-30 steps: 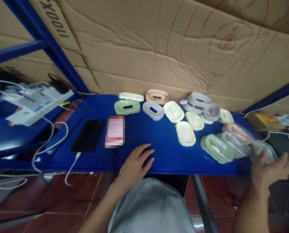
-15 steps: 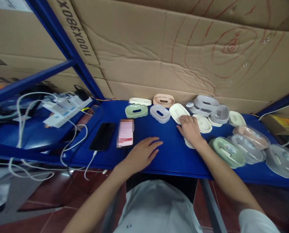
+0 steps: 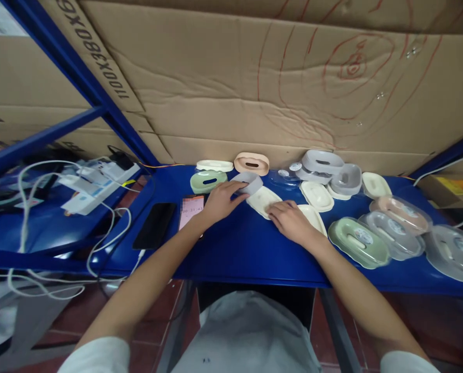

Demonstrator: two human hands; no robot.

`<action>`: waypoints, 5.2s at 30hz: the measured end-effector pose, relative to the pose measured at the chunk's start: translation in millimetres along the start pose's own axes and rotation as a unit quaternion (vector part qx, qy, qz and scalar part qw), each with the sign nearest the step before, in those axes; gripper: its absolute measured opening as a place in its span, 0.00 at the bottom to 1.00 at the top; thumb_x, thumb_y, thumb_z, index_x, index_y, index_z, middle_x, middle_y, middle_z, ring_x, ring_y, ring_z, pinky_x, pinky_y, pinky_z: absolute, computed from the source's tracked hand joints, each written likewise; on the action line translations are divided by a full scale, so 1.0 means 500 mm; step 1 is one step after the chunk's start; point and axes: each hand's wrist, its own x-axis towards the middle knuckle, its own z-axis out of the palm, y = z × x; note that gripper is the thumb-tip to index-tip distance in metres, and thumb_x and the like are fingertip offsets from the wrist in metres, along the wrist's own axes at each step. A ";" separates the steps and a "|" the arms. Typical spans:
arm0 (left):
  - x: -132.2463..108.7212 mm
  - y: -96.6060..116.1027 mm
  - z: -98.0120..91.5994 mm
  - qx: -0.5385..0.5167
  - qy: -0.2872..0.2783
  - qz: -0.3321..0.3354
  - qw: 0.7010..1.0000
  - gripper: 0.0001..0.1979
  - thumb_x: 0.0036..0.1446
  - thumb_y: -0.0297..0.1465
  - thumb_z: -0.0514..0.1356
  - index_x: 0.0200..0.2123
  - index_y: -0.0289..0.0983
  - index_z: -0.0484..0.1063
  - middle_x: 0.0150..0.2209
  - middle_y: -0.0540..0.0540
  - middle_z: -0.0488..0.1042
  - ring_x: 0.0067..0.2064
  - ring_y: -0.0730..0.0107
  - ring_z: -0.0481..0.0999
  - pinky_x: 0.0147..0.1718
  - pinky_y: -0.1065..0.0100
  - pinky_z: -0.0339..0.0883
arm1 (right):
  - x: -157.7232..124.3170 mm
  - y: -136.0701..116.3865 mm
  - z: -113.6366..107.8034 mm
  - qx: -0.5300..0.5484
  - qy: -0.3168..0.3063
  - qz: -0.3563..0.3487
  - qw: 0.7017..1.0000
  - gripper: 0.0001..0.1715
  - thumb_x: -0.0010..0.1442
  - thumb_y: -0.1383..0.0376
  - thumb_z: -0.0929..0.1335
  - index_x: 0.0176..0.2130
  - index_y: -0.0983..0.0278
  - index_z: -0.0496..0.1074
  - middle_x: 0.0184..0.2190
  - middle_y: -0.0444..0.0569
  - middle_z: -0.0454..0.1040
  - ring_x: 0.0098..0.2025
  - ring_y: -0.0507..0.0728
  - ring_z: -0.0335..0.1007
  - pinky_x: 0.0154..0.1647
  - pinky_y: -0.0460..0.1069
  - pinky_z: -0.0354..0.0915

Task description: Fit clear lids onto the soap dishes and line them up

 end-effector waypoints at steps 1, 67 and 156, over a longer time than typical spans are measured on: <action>-0.005 0.008 0.002 -0.004 0.003 0.001 1.000 0.18 0.73 0.39 0.61 0.59 0.37 0.76 0.58 0.38 0.80 0.59 0.54 0.79 0.59 0.54 0.70 | 0.000 -0.003 -0.002 0.012 0.008 -0.013 1.000 0.16 0.77 0.64 0.61 0.48 0.63 0.78 0.48 0.53 0.82 0.53 0.59 0.76 0.58 0.55 0.59; -0.054 -0.052 -0.004 -0.161 -0.127 0.020 0.978 0.53 0.61 0.48 0.71 0.78 0.50 0.43 0.73 0.36 0.57 0.74 0.44 0.60 0.71 0.46 0.58 | 0.031 -0.017 0.037 0.094 0.070 -0.016 0.993 0.27 0.78 0.54 0.61 0.71 0.53 0.66 0.69 0.55 0.67 0.73 0.66 0.59 0.73 0.69 0.55; -0.034 -0.140 -0.046 0.131 -0.052 -0.187 0.972 0.31 0.73 0.44 0.57 0.72 0.38 0.62 0.70 0.32 0.67 0.68 0.38 0.65 0.64 0.40 0.58 | 0.020 -0.067 0.037 -0.015 0.081 -0.135 0.987 0.25 0.76 0.61 0.65 0.66 0.67 0.71 0.54 0.58 0.81 0.53 0.64 0.76 0.53 0.58 0.70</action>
